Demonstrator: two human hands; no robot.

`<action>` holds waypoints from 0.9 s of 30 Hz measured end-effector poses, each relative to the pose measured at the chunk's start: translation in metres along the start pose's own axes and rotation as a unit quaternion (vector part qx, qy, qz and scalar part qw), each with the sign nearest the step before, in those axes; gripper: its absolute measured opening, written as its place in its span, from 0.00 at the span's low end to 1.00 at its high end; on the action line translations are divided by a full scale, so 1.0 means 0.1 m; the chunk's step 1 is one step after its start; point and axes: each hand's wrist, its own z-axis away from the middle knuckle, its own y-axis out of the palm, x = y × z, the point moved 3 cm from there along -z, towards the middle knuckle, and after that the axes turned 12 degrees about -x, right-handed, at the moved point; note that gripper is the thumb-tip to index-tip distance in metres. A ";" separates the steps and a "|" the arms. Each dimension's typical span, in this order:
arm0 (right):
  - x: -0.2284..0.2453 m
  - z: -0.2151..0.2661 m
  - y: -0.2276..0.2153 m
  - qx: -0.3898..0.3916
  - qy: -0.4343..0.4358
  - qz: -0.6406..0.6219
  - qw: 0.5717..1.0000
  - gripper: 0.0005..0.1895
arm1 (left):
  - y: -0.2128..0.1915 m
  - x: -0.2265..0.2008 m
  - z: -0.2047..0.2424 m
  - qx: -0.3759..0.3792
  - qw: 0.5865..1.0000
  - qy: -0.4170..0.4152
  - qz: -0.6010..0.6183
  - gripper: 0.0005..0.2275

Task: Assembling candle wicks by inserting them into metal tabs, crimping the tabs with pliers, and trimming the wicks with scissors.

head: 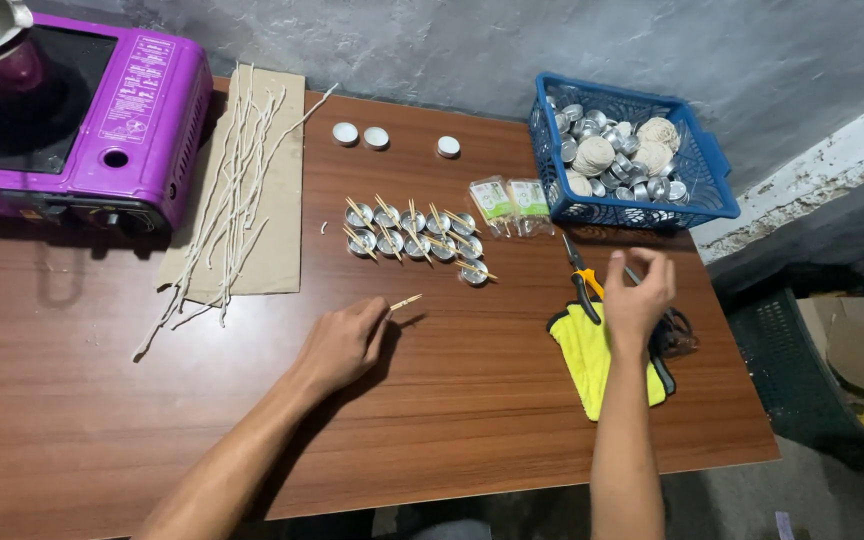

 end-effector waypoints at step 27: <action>-1.32 -1.25 1.10 0.455 0.125 0.309 0.826 0.40 | -0.05 -0.05 -0.03 0.050 0.998 -0.020 -0.025 0.06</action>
